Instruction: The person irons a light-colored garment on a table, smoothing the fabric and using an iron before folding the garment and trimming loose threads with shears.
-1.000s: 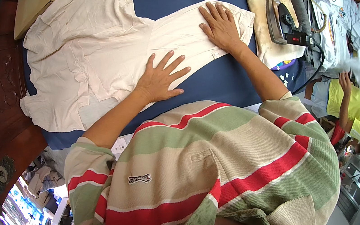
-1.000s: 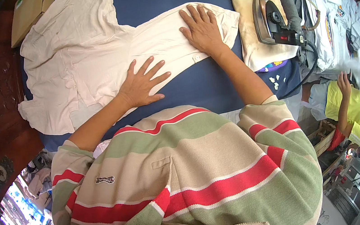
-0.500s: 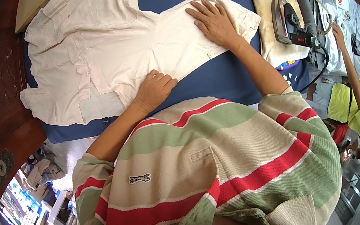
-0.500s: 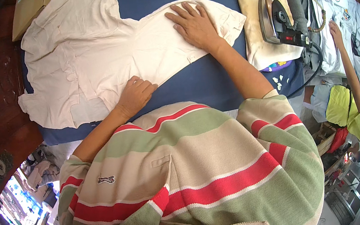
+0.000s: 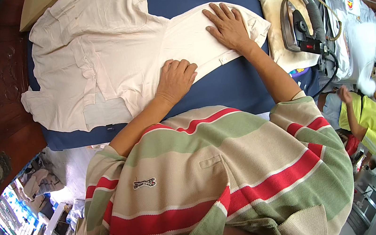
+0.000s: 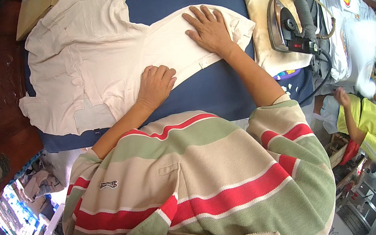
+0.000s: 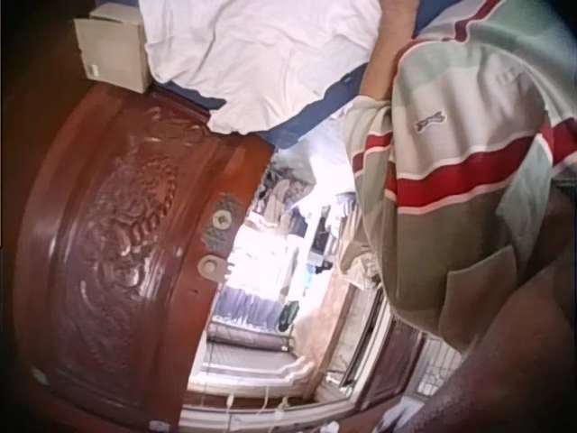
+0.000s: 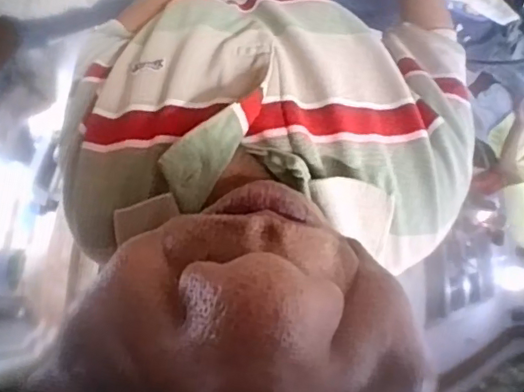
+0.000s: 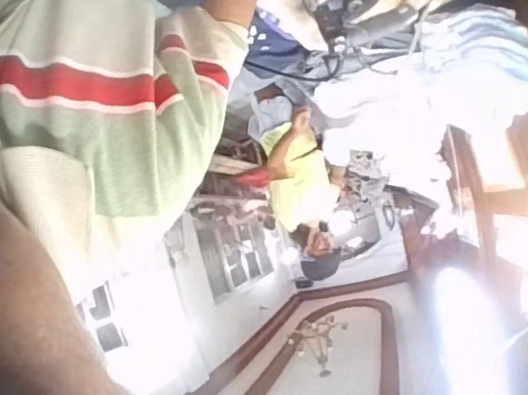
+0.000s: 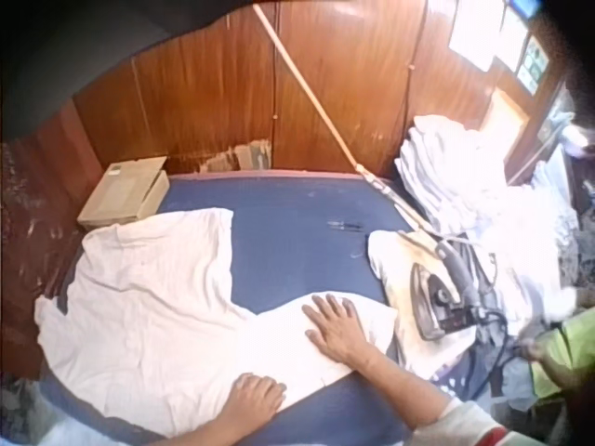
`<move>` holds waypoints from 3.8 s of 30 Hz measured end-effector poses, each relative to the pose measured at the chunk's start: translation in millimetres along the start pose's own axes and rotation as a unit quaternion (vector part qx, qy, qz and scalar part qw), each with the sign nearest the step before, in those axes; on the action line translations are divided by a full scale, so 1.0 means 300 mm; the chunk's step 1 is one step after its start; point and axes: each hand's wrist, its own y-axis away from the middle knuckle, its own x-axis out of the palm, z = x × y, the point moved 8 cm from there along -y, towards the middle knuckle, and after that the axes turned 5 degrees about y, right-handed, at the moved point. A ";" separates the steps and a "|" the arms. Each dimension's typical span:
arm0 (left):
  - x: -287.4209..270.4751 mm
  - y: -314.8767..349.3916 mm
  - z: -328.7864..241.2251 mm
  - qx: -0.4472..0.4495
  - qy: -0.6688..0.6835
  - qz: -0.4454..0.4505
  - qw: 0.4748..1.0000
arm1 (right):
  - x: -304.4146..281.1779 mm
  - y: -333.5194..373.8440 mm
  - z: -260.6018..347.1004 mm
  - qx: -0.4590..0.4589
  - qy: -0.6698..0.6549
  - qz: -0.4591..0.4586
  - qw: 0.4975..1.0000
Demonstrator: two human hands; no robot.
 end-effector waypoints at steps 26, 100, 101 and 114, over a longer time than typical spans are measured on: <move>-0.092 -0.376 0.432 -0.129 -0.035 0.050 0.990 | -0.571 -0.106 -0.193 0.087 -0.120 0.118 0.982; -0.082 -0.470 0.524 -0.115 0.136 0.245 0.953 | -0.224 -0.031 0.121 0.488 -0.542 -0.039 0.683; -0.080 -0.465 0.522 -0.120 0.139 0.247 0.951 | -0.222 -0.015 0.093 0.520 -0.521 -0.045 0.675; -0.025 -0.473 0.575 -0.139 0.182 0.256 0.939 | -0.221 -0.067 0.199 0.420 -0.565 0.034 0.709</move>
